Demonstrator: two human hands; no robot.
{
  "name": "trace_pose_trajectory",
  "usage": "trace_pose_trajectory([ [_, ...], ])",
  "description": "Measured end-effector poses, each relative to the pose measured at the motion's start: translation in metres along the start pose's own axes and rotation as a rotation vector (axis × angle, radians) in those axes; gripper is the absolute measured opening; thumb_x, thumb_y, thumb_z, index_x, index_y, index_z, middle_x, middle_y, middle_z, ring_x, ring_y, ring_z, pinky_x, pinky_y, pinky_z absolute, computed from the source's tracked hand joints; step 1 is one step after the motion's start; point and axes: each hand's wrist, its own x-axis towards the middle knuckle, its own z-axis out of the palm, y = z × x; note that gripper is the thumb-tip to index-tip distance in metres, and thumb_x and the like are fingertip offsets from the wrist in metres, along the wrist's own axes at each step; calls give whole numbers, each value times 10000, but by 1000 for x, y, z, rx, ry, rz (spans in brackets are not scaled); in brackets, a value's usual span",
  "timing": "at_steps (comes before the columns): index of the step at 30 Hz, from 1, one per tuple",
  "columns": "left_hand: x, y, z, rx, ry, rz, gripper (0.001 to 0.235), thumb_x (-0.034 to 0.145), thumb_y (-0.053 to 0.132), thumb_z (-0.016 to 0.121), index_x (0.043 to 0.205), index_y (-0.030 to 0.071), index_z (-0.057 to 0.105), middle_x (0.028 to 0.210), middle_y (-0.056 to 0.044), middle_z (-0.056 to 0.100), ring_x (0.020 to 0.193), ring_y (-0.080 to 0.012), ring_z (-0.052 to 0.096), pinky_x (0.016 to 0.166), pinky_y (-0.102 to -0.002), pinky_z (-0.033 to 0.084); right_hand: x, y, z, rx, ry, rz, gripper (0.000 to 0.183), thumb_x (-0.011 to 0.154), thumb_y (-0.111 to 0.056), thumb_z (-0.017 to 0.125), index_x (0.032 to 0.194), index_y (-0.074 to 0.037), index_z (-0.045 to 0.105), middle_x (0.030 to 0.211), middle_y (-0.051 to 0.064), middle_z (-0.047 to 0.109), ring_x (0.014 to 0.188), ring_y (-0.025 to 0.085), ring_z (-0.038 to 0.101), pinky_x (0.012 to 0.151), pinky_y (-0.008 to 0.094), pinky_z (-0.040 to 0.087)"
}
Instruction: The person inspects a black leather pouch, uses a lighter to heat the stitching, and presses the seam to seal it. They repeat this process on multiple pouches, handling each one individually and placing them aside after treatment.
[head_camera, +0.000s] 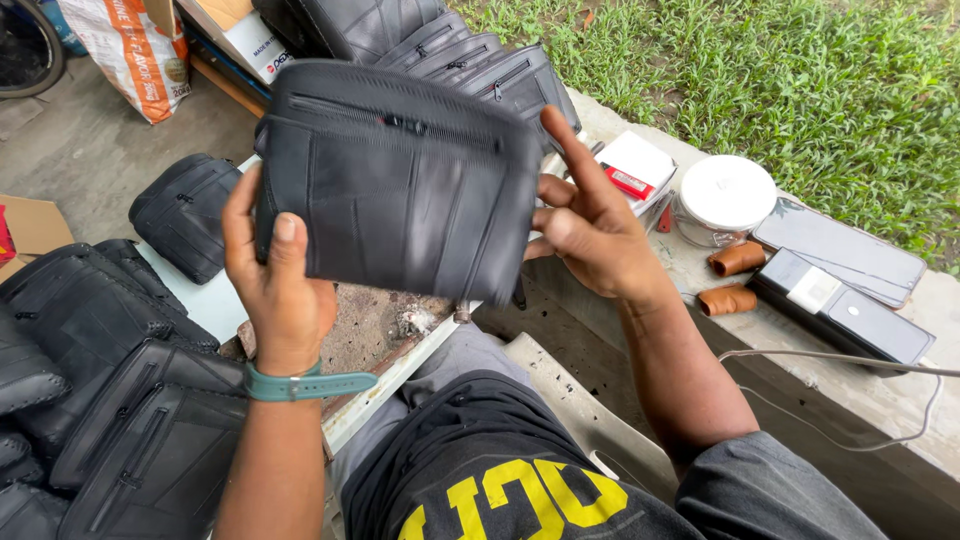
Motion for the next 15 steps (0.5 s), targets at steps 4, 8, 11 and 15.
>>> trace_pose_trajectory([
  [4, -2, 20, 10, 660, -223, 243, 999, 961, 359, 829, 1637, -2, 188, 1643, -235, 300, 1533, -364, 352, 1320, -451, 382, 18, 6, 8, -622, -2, -62, 1335, 775, -312, 912, 1674, -151, -62, 1689, 243, 157, 1454, 360, 476, 1115, 503, 483],
  [8, 26, 35, 11, 948, -291, 242, 1039, 875, 332, 911, 1588, -53, 260, 1565, -290, 504, 1444, -385, 562, 1187, -419, 498, 49, -1, -2, -996, -38, -249, 1385, 708, -210, 955, 1680, -118, -26, 1713, 304, 216, 1559, 402, 341, 1241, 477, 340],
  [11, 65, 29, 11, 1014, -291, 400, 687, 984, 244, 893, 1465, -73, 520, 1365, -294, 650, 1257, -437, 651, 1053, -457, 552, 83, 3, 3, -1037, -70, -391, 1169, 830, -223, 949, 1638, -46, 123, 1616, 266, 429, 1486, 340, 490, 1250, 405, 417],
  [15, 100, 6, 20, 1149, -245, 260, 324, 1035, 270, 778, 1133, -13, 655, 958, -199, 731, 892, -363, 732, 762, -445, 556, 125, 12, 18, -1392, 244, -238, 401, 1061, -258, 882, 1259, -14, 634, 1036, 153, 765, 935, 239, 746, 899, 372, 595],
])
